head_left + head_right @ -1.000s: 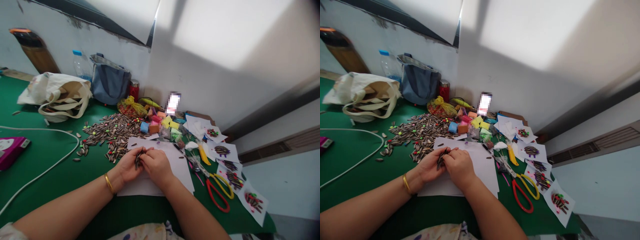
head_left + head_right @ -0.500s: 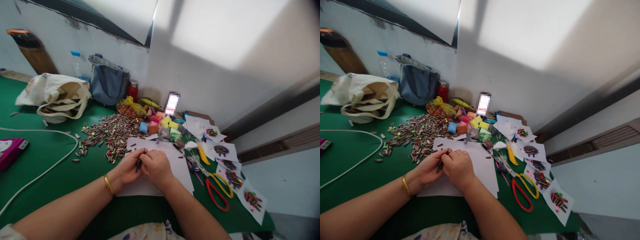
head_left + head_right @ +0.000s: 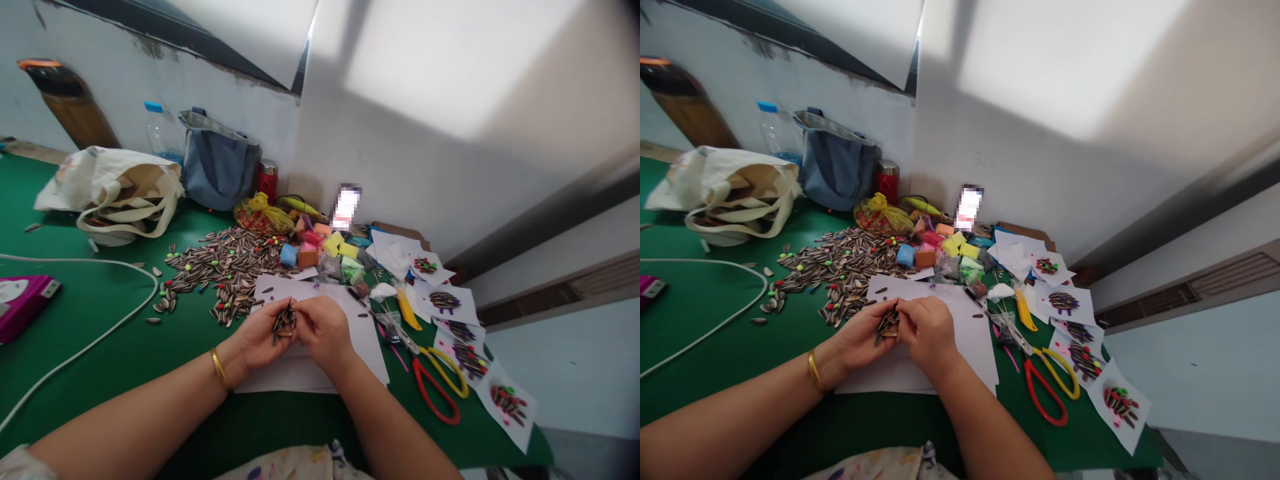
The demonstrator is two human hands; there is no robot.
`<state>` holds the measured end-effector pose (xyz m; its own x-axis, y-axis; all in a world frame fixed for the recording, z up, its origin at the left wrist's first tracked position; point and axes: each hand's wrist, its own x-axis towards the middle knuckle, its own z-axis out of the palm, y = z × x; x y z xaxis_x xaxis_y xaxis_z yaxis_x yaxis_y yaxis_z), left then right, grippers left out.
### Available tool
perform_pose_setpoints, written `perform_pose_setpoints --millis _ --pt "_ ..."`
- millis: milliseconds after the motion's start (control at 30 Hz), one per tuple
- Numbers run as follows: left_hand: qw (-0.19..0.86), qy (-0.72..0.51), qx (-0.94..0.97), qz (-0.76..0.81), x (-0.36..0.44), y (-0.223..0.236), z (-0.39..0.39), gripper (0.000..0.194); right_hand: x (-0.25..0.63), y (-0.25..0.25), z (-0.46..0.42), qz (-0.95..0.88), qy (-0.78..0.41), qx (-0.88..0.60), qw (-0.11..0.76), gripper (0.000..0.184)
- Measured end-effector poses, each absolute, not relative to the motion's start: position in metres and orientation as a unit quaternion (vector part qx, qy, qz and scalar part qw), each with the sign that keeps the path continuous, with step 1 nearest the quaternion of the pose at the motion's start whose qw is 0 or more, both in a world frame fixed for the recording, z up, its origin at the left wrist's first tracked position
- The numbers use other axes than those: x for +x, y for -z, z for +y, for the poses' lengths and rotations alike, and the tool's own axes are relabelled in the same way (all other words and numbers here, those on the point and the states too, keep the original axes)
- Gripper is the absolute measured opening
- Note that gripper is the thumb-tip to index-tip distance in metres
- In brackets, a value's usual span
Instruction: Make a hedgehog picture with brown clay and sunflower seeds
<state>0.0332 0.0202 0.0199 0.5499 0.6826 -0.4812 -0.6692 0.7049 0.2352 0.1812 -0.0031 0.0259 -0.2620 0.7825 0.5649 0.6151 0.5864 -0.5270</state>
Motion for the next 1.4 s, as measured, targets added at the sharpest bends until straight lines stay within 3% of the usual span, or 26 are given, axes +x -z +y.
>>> perform_pose_setpoints --millis 533,833,1200,1400 --pt "0.874 -0.39 0.018 0.289 0.031 -0.017 0.024 0.028 0.184 -0.024 -0.003 -0.798 -0.123 -0.435 0.398 0.011" --pt "0.864 -0.412 -0.001 0.289 0.029 -0.022 0.024 0.022 0.2 -0.02 0.004 -0.713 -0.189 -0.489 0.465 0.016" --pt "0.858 -0.417 -0.02 0.301 0.027 -0.028 0.027 0.02 0.226 -0.022 0.016 -0.718 -0.214 -0.527 0.4 0.008" --pt "0.836 -0.442 -0.03 0.325 0.025 -0.024 0.032 0.021 0.248 -0.022 0.022 -0.774 -0.183 -0.532 0.289 0.011"
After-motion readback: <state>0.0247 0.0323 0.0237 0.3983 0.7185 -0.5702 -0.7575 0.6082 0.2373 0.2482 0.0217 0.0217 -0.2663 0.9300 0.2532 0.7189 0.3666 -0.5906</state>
